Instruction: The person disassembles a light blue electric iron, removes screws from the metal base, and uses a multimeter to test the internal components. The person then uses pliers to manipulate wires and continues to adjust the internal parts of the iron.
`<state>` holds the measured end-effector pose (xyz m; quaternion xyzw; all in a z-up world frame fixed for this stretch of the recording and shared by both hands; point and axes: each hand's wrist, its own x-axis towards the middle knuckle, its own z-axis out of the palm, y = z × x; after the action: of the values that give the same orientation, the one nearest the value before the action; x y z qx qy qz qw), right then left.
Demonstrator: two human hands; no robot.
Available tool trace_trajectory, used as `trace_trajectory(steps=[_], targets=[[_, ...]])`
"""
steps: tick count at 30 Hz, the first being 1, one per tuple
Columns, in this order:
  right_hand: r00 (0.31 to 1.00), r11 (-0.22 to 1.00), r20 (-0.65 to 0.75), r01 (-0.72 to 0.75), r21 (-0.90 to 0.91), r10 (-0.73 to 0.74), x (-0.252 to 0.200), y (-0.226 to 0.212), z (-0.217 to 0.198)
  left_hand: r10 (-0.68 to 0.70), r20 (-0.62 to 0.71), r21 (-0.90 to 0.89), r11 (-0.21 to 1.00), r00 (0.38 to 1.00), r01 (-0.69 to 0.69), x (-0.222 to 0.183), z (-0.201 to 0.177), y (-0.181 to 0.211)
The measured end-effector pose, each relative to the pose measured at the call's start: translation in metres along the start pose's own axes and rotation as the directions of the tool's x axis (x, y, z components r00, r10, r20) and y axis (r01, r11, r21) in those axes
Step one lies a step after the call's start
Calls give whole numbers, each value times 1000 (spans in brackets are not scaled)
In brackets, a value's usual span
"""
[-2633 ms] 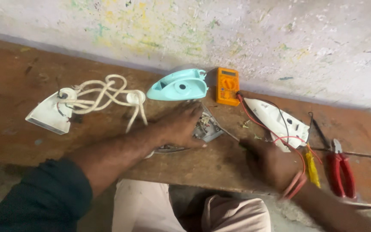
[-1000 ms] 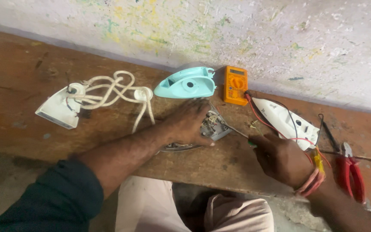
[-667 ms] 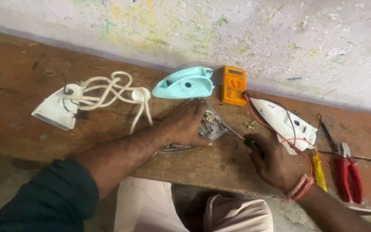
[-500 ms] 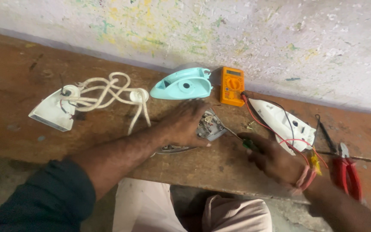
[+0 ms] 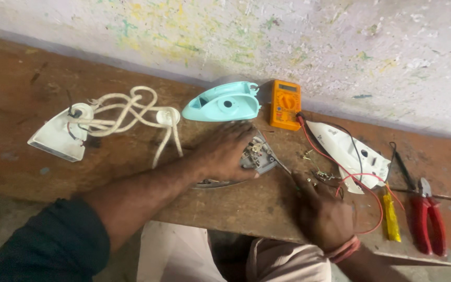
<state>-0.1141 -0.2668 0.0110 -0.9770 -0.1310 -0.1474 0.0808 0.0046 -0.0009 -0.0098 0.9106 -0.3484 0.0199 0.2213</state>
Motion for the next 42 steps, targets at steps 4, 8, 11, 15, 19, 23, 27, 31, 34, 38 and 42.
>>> trace_trajectory(steps=[4,8,11,15,19,23,27,31,34,38,42], targets=[[990,990,103,-88,-114,100,-3,-3,-5,2,14,8,1000,1000,-2,2,0,0],[988,951,-9,152,268,-155,9,17,-12,20,13,-8,1000,1000,-20,0,0,-1],[938,785,344,-248,568,47,26,41,-12,9,16,6,1000,1000,-9,1,3,-2],[589,598,750,-729,333,302,43,58,-2,9,24,-10,1000,1000,-9,4,6,-6],[946,983,273,151,104,-174,36,48,13,48,2,26,999,999,-48,4,10,-10],[912,995,402,-50,-90,83,25,39,13,61,-2,29,998,998,-61,3,14,-11],[678,813,666,-553,184,310,44,55,9,61,19,45,997,998,-62,5,13,-10],[534,602,826,-724,338,179,54,74,17,49,37,41,998,998,-50,5,12,-11],[899,957,387,99,272,-203,48,71,27,36,59,37,999,998,-38,4,12,-9],[931,999,364,-39,-3,37,34,48,18,-31,88,40,999,996,28,3,9,-6],[952,998,300,-61,-29,67,32,20,-3,-11,63,19,1000,998,10,2,6,-5]])
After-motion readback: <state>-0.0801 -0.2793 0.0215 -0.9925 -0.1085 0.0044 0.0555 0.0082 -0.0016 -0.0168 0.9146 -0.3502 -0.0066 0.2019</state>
